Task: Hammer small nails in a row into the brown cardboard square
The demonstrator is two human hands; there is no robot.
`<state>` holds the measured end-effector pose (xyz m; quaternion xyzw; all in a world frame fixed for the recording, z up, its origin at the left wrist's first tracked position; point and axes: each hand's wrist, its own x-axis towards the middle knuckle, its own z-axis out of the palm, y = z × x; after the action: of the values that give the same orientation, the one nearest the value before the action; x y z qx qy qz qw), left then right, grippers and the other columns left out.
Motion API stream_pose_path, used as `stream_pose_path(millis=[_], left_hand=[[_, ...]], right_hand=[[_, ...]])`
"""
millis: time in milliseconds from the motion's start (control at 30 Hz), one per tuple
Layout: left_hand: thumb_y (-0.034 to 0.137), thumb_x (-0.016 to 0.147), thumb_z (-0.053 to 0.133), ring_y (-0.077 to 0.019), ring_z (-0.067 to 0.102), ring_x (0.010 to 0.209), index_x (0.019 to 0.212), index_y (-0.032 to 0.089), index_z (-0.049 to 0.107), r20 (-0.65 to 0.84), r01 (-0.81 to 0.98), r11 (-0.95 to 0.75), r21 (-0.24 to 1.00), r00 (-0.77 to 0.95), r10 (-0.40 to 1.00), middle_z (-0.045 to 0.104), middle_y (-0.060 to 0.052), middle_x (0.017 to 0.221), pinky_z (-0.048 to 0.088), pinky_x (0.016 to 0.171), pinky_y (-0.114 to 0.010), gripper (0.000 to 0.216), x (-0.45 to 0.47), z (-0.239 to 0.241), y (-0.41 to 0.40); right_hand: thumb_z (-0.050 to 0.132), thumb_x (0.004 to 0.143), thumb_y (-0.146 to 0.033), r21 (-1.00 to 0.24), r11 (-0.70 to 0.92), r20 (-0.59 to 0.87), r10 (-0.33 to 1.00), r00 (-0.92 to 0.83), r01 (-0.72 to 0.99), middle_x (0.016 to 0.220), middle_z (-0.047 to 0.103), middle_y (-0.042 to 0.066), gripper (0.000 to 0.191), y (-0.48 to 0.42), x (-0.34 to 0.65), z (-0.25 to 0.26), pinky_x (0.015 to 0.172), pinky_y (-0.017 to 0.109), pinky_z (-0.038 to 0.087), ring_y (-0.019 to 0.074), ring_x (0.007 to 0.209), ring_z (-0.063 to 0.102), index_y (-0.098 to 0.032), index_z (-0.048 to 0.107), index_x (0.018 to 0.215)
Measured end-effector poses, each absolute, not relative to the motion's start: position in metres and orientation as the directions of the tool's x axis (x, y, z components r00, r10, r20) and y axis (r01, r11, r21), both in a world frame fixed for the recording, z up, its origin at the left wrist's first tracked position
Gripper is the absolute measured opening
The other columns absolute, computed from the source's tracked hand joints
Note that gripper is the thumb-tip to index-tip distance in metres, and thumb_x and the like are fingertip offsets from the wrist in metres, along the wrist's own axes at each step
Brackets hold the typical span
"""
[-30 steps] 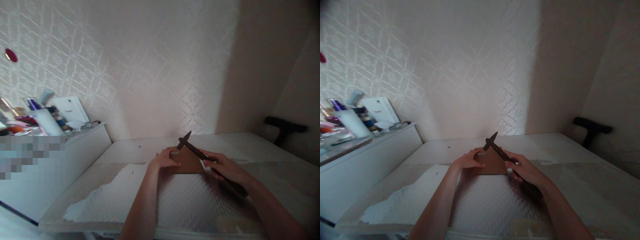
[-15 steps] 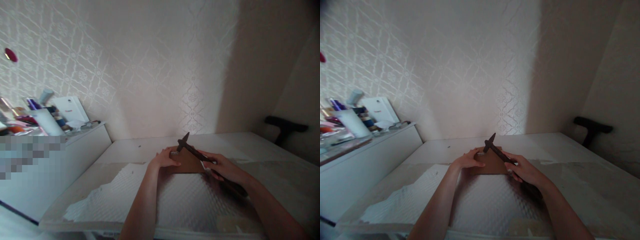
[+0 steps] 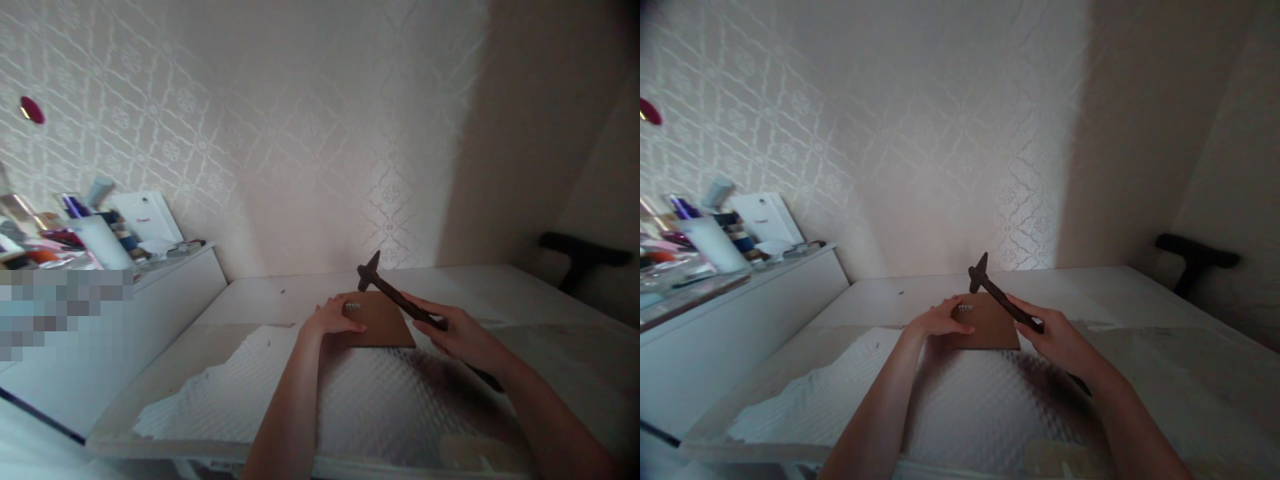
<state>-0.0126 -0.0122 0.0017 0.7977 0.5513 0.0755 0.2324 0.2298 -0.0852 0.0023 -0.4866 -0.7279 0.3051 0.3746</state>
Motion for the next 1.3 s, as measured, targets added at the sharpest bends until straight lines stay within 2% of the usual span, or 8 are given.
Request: stream_pose_path(millis=[67, 167, 467, 800, 1000, 1100, 1200, 1300], left_hand=[[0.059, 0.059, 0.069, -0.0334, 0.031, 0.132, 0.136, 0.03, 0.037, -0.144, 0.845, -0.289, 0.45, 0.388, 0.91, 0.035, -0.005, 0.146, 0.023, 0.109, -0.053, 0.088, -0.0123, 0.0023, -0.0124], [0.06, 0.06, 0.068, -0.0329, 0.029, 0.134, 0.136, 0.032, 0.034, -0.16, 0.856, -0.284, 0.431, 0.383, 0.91, 0.033, -0.004, 0.147, 0.021, 0.109, -0.055, 0.088, -0.0118, 0.0047, -0.0136], [0.061, 0.061, 0.066, -0.0331, 0.027, 0.134, 0.136, 0.032, 0.034, -0.185, 0.872, -0.273, 0.407, 0.371, 0.91, 0.031, -0.004, 0.148, 0.016, 0.109, -0.059, 0.087, -0.0107, 0.0081, -0.0158], [0.06, 0.062, 0.066, -0.0315, 0.026, 0.135, 0.135, 0.033, 0.035, -0.171, 0.865, -0.296, 0.406, 0.389, 0.905, 0.03, -0.002, 0.148, 0.022, 0.109, -0.055, 0.084, -0.011, 0.008, -0.0155], [0.065, 0.061, 0.064, -0.0338, 0.024, 0.136, 0.139, 0.032, 0.028, -0.18, 0.88, -0.287, 0.379, 0.374, 0.91, 0.028, -0.005, 0.15, 0.016, 0.108, -0.06, 0.092, -0.012, 0.004, -0.0123], [0.066, 0.061, 0.063, -0.0342, 0.024, 0.136, 0.138, 0.033, 0.03, -0.187, 0.881, -0.286, 0.378, 0.375, 0.908, 0.027, -0.005, 0.15, 0.015, 0.108, -0.06, 0.09, -0.0126, 0.0025, -0.0111], [0.067, 0.06, 0.063, -0.0349, 0.023, 0.136, 0.139, 0.033, 0.029, -0.19, 0.883, -0.274, 0.381, 0.365, 0.911, 0.024, -0.006, 0.151, 0.014, 0.109, -0.06, 0.093, -0.013, 0.0016, -0.0104], [0.067, 0.059, 0.063, -0.0346, 0.02, 0.137, 0.14, 0.031, 0.027, -0.195, 0.884, -0.271, 0.381, 0.363, 0.911, 0.023, -0.005, 0.151, 0.015, 0.109, -0.058, 0.096, -0.0129, 0.0018, -0.0105]], right_hand=[[0.052, 0.082, -0.034, -0.766, 0.43, 0.316, 0.899, -0.303, 0.478, 0.128, 0.057, 0.003, 0.051, -0.0846, 0.232, 0.0013, 0.086, 0.035, 0.052, 0.0227, 0.105, 0.061, -0.021, 0.05, 0.132], [0.051, 0.083, -0.031, -0.726, 0.503, 0.331, 0.854, -0.402, 0.469, 0.134, 0.052, -0.001, 0.051, -0.0823, 0.2339, -0.0029, 0.104, 0.038, 0.037, 0.0218, 0.122, 0.049, -0.024, 0.047, 0.134], [0.051, 0.084, -0.029, -0.732, 0.489, 0.318, 0.861, -0.397, 0.474, 0.133, 0.052, 0.0, 0.051, -0.0833, 0.2304, -0.0028, 0.104, 0.039, 0.037, 0.022, 0.12, 0.05, -0.024, 0.047, 0.134], [0.052, 0.083, -0.029, -0.753, 0.477, 0.336, 0.871, -0.358, 0.454, 0.133, 0.052, 0.0, 0.049, -0.0833, 0.2294, -0.0014, 0.106, 0.04, 0.035, 0.0214, 0.121, 0.049, -0.025, 0.049, 0.132], [0.054, 0.081, -0.03, -0.758, 0.465, 0.342, 0.881, -0.327, 0.458, 0.124, 0.061, 0.002, 0.046, -0.0845, 0.2278, 0.0012, 0.089, 0.036, 0.051, 0.0226, 0.108, 0.06, -0.025, 0.056, 0.126], [0.051, 0.083, -0.034, -0.792, 0.394, 0.273, 0.912, -0.307, 0.466, 0.111, 0.068, 0.004, 0.052, -0.084, 0.2286, -0.0007, 0.069, 0.033, 0.057, 0.0193, 0.08, 0.068, -0.023, 0.048, 0.134], [0.047, 0.084, -0.037, -0.837, 0.274, 0.138, 0.943, -0.302, 0.473, 0.106, 0.069, 0.005, 0.059, -0.083, 0.2303, -0.0039, 0.041, 0.027, 0.049, 0.0113, 0.042, 0.055, -0.023, 0.037, 0.141], [0.05, 0.082, -0.037, -0.851, 0.272, 0.127, 0.937, -0.326, 0.45, 0.12, 0.062, 0.006, 0.058, -0.0828, 0.2309, -0.0053, 0.037, 0.025, 0.045, 0.0083, 0.039, 0.049, -0.027, 0.041, 0.139]])
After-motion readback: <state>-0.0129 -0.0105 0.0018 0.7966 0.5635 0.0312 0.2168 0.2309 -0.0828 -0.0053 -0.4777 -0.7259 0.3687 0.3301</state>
